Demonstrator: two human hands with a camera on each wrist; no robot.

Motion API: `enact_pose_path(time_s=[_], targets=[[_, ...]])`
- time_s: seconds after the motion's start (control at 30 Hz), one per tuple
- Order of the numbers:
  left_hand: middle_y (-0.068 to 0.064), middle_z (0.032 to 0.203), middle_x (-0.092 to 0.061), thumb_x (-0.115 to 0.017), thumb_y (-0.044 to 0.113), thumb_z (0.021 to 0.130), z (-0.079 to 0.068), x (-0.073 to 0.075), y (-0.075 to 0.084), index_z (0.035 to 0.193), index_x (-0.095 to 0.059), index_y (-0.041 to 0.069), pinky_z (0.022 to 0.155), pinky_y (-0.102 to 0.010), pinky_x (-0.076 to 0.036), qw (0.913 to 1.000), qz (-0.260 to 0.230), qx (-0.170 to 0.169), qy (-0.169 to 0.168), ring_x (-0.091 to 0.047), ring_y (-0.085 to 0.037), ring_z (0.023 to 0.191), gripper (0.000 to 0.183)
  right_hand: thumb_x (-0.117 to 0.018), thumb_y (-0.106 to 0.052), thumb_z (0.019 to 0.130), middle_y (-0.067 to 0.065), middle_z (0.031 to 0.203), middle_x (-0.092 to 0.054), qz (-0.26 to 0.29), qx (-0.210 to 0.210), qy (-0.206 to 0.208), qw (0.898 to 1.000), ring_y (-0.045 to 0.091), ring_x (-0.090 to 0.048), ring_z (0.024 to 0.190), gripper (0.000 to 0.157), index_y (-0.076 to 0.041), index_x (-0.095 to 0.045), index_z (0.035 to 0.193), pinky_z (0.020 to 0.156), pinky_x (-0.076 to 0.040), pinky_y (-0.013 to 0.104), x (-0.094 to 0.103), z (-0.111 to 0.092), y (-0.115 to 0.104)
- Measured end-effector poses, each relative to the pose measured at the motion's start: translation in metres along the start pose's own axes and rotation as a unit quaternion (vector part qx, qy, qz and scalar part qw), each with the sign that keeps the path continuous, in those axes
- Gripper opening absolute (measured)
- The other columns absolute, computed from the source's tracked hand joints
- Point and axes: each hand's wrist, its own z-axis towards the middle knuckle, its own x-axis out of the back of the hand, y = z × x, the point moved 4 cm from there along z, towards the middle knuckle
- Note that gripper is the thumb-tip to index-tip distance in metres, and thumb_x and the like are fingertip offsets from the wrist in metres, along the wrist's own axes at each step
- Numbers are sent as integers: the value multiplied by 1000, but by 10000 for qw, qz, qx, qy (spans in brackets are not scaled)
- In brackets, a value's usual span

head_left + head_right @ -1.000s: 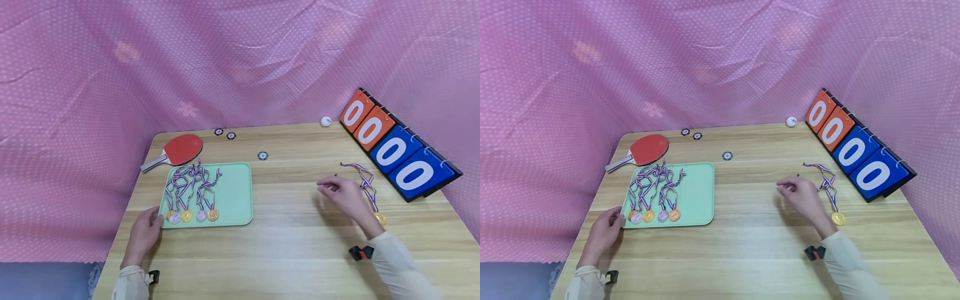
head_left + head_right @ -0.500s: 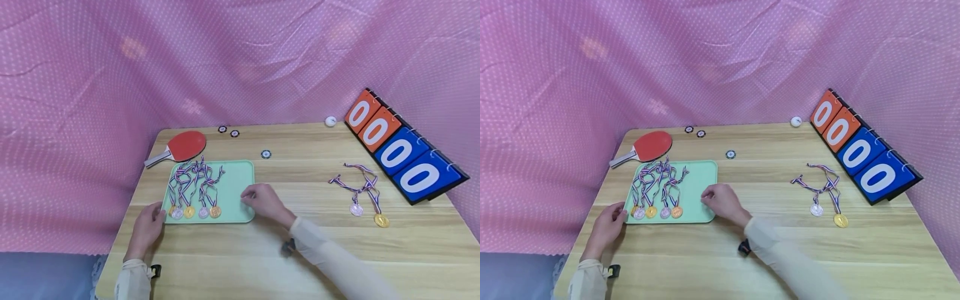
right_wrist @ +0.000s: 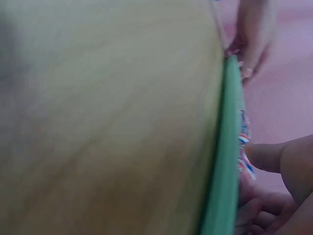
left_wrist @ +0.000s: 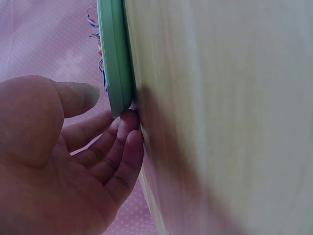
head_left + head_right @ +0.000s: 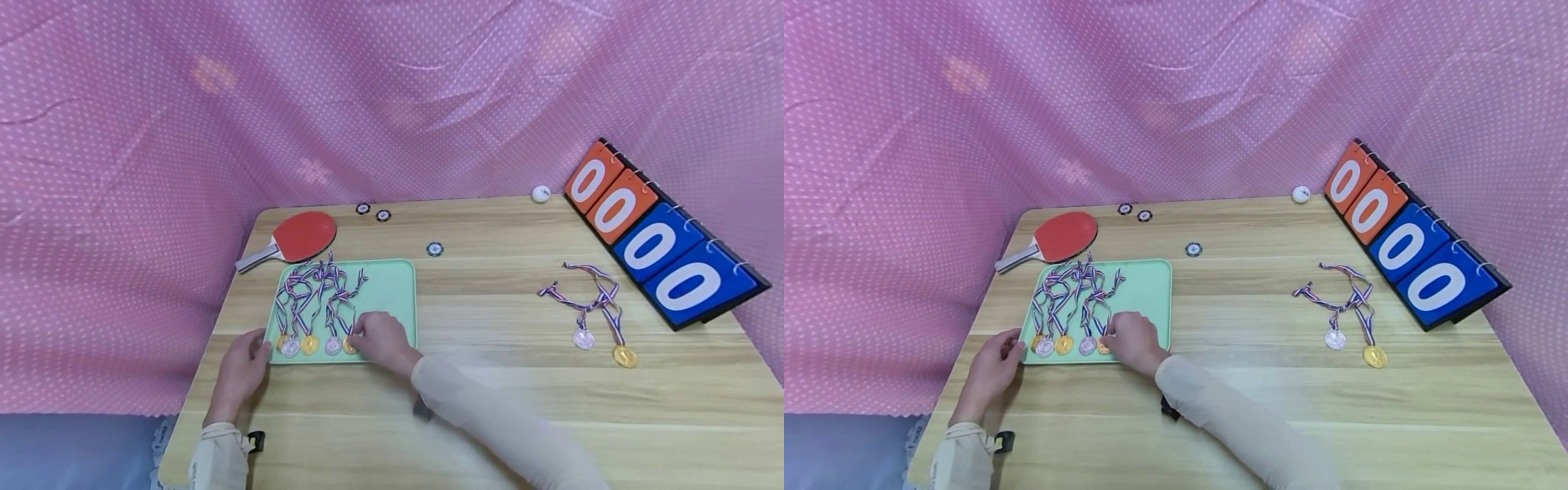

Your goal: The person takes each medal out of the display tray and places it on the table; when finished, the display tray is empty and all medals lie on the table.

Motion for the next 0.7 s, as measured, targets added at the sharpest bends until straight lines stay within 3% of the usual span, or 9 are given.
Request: enact_pose_path(time_s=[0.27, 0.7], targets=[[-19, 129, -56, -46, 30, 102, 0, -1, -2, 145, -42, 6, 98, -56, -46, 10000, -52, -49, 3, -55, -35, 116, 50, -74, -29, 84, -9, 77, -64, -28, -210, 152, 9997, 8, -55, 71, 12, -21, -68, 78, 57, -43, 22, -6, 7, 2], [-19, 129, -55, -45, 31, 102, 0, -1, 0, 146, -42, 7, 98, -55, -47, 10000, -49, 69, 22, -55, -36, 117, 49, -73, -21, 85, -6, 73, -67, 1094, 300, -84, 9935, 5, -58, 65, 6, -17, -68, 83, 62, -50, 18, 2, 7, 16]])
